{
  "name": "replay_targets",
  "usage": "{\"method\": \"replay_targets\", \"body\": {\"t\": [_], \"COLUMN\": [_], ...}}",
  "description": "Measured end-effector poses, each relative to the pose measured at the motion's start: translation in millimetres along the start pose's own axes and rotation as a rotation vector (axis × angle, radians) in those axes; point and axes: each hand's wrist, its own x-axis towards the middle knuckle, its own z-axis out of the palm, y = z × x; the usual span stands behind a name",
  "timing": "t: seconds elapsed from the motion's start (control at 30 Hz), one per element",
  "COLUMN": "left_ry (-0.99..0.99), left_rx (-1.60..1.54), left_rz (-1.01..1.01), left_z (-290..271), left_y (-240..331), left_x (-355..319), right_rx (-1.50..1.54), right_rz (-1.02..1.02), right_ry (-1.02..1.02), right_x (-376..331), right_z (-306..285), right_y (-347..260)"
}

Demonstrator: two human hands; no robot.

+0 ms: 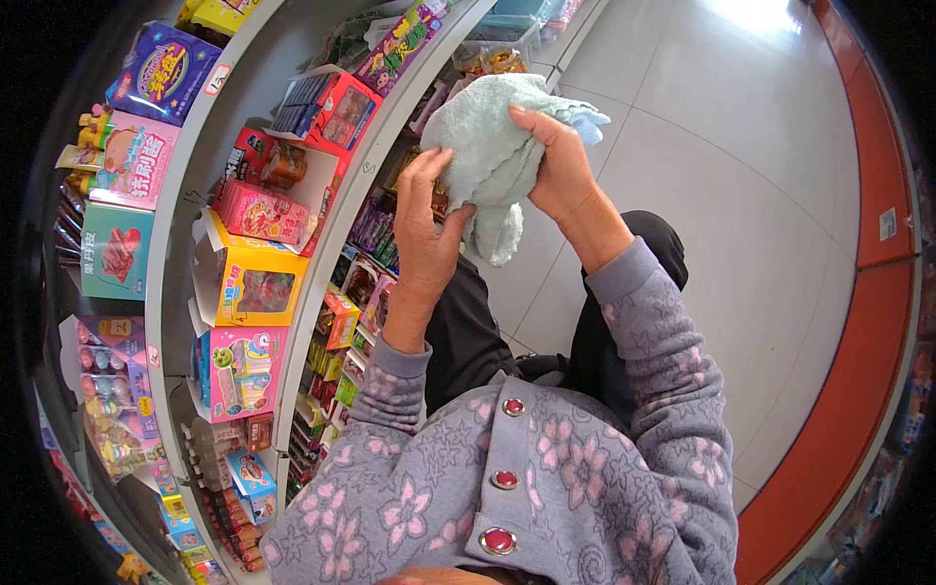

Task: The person wipes the front edges of store shelves with a light-colored cloth, moving along the aisle and handling various packaged items to reach the surfaces. They occasionally pause to fold the cloth and continue wiping different sections of the shelving.

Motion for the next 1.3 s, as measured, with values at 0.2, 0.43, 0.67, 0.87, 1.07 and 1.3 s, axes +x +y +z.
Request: {"method": "replay_targets", "body": {"t": [0.2, 0.43, 0.67, 0.87, 1.07, 1.3], "left_ry": [0.001, 0.082, -0.004, 0.031, 0.150, 0.112], "left_rx": [0.025, -0.250, 0.236, 0.224, -0.431, -0.652], "left_rz": [-0.124, -0.164, -0.102, -0.061, -0.244, -0.355], "left_z": [-12.6, -32.1, 12.6, 15.4, -21.7, -78.2], "left_y": [-12.6, -11.0, 10.0, -9.5, -6.9, 11.7], "left_x": [-4.8, 0.7, -21.4, -19.6, -8.3, 20.0], "right_rx": [0.053, 0.084, 0.295, 0.354, 0.331, 0.182], "right_rz": [-0.018, 0.014, 0.012, -0.007, 0.024, 0.032], "right_ry": [0.019, 0.013, -0.308, -0.467, -0.413, -0.302], "right_x": [-1.5, -3.5, 1.5, 4.8, 5.8, -0.1], "right_z": [-0.3, 0.7, -13.6, -21.2, -24.8, -15.4], "right_y": [-6.9, -9.4, -10.6, -15.2, -23.4, -20.7]}}
